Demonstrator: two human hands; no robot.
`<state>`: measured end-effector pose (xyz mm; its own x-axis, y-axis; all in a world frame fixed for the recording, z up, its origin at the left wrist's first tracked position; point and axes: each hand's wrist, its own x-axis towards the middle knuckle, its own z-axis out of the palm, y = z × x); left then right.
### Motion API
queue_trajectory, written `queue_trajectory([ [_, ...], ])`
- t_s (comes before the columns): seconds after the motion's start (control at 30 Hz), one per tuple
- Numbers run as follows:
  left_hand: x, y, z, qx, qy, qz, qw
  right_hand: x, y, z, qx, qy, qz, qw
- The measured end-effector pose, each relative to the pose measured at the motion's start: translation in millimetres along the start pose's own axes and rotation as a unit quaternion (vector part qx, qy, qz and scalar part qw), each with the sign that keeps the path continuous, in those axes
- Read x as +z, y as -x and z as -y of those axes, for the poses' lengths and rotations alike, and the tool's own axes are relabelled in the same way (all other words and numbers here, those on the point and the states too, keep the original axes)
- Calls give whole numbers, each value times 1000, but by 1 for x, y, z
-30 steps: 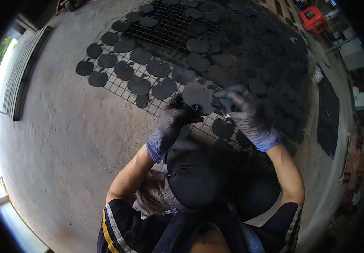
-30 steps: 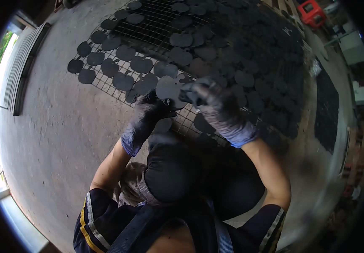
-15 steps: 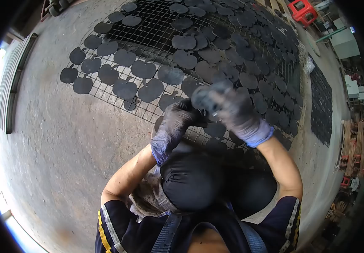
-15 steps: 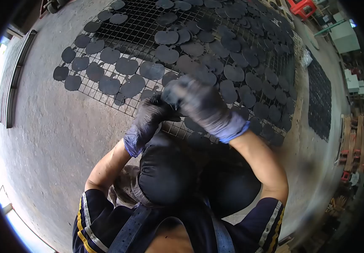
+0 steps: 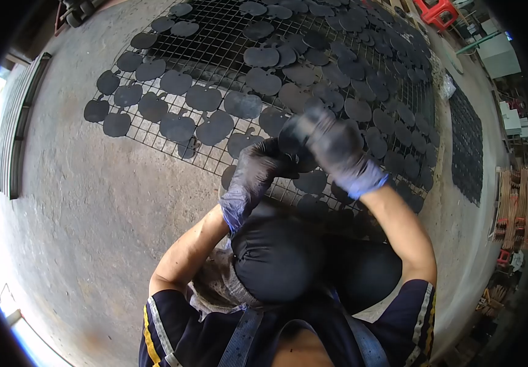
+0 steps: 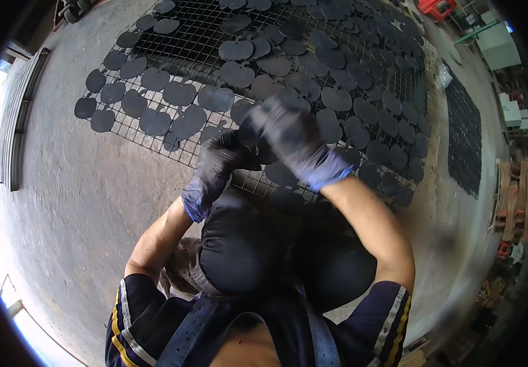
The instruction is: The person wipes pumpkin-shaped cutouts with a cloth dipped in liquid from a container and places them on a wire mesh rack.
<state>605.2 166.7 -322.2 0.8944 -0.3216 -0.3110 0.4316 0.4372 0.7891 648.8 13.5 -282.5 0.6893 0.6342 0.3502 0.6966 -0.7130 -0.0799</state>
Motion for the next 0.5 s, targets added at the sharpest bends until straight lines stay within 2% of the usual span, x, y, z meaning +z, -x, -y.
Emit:
queue_trajectory([
  [0.07, -5, 1, -1, 0, 13, -3, 1000, -7, -2, -20, 102, -50, -71, 991],
  [0.1, -7, -1, -2, 4, 30, -8, 999, -13, -3, -19, 81, -69, -93, 990],
  [0.17, -7, -1, 0, 12, 24, -1, 1000, -12, -1, -4, -2, -81, -34, 996],
  [0.2, -5, -4, 0, 25, 17, 12, 999, -8, 3, 8, -6, -118, -46, 992],
  [0.27, -3, -3, 7, 31, 4, 9, 999, -4, 9, 5, 9, -50, -3, 999],
  [0.3, -6, -2, 10, 25, 12, -1, 1000, 6, 9, -12, 63, -30, 14, 998],
  [0.37, -7, 0, 4, 6, 45, -14, 999, -5, 7, -28, 195, -92, 5, 977],
  [0.4, -8, -3, 2, 10, 46, -20, 999, -7, 5, -25, 167, -88, -87, 978],
  [0.47, -7, -8, 5, 9, 58, -32, 998, -13, 5, -10, 197, -170, -84, 962],
  [0.5, -5, -10, 8, -4, 80, -23, 996, -21, -1, 4, 162, -97, -106, 976],
])
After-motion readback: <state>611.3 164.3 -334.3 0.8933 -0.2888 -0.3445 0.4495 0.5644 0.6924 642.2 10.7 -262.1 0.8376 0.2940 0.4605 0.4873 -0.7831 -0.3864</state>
